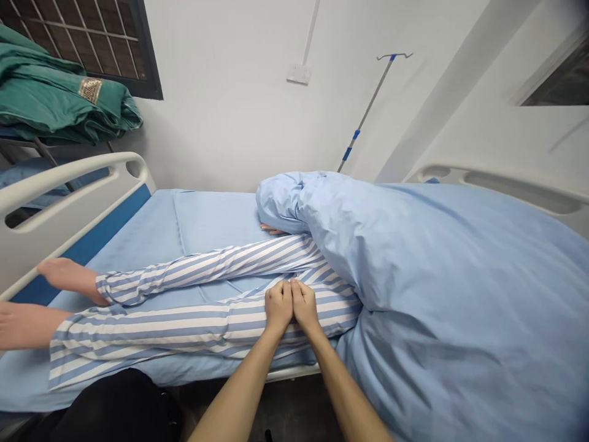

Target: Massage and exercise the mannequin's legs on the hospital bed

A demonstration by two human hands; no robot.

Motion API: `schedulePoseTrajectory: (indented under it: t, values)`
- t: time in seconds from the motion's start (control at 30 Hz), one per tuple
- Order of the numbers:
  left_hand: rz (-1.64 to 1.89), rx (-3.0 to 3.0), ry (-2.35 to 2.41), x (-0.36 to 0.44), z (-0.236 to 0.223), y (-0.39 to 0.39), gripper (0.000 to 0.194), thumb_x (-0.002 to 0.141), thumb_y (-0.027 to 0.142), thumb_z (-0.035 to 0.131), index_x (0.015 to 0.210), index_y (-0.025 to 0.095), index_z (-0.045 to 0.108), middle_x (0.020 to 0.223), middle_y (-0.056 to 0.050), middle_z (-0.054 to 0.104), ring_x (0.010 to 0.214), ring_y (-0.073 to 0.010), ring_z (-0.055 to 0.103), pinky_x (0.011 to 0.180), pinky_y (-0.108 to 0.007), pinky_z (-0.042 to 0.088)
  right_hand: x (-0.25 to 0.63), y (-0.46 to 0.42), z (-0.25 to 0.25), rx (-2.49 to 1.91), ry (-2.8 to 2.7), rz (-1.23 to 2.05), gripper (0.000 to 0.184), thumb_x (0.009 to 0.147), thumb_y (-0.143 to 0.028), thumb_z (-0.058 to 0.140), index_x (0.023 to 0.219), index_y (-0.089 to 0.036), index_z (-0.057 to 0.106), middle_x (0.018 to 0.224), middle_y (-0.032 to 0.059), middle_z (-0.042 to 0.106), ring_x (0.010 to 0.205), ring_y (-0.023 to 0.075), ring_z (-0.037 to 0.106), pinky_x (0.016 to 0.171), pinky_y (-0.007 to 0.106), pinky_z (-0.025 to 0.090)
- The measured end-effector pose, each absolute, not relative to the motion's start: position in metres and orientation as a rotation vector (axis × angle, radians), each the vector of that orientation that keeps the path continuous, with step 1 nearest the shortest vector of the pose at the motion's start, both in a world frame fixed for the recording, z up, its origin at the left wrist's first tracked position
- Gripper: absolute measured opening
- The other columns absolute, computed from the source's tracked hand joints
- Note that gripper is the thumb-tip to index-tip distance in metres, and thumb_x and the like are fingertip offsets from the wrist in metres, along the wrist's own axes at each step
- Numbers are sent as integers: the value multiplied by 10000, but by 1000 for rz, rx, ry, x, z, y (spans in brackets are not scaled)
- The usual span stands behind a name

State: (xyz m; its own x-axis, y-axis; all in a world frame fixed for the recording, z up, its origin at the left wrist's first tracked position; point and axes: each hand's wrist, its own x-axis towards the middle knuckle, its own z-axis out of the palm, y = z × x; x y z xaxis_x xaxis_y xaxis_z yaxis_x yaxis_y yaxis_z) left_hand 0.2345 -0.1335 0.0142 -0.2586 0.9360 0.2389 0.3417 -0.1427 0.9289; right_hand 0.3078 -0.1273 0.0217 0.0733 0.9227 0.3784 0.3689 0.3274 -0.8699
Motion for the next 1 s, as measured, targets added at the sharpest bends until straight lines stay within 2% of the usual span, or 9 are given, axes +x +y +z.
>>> schedulePoseTrajectory:
  t: [0.17,0.53,0.8,1.0]
  values:
    - [1364,1540,1621,235,17,-133,371,840,299,325,498,179,405,480,23,435,506,-98,365,541,-232,241,320,-124,40,-1248,-1675,542,378,851,-388,390,538,-176,372,486,-46,371,482,83,331,481,216,258]
    - [1321,1528,1609,235,17,-134,369,823,324,341,488,177,385,475,36,394,514,-90,352,533,-221,248,324,-124,18,-1289,-1591,511,391,858,-391,369,533,-173,368,475,-50,349,476,81,332,486,212,264]
    - [1380,1497,1417,255,47,-117,368,813,326,343,478,174,346,466,40,379,484,-79,341,499,-219,246,326,-124,21,-1229,-1386,607,416,863,-441,310,625,-154,496,567,16,517,559,123,447,527,230,347]
    - [1303,1538,1604,261,25,-120,350,828,335,346,528,177,431,499,15,457,508,-97,376,532,-237,256,326,-123,19,-1230,-1336,597,387,841,-429,374,550,-175,397,499,-24,408,501,96,363,477,216,310]
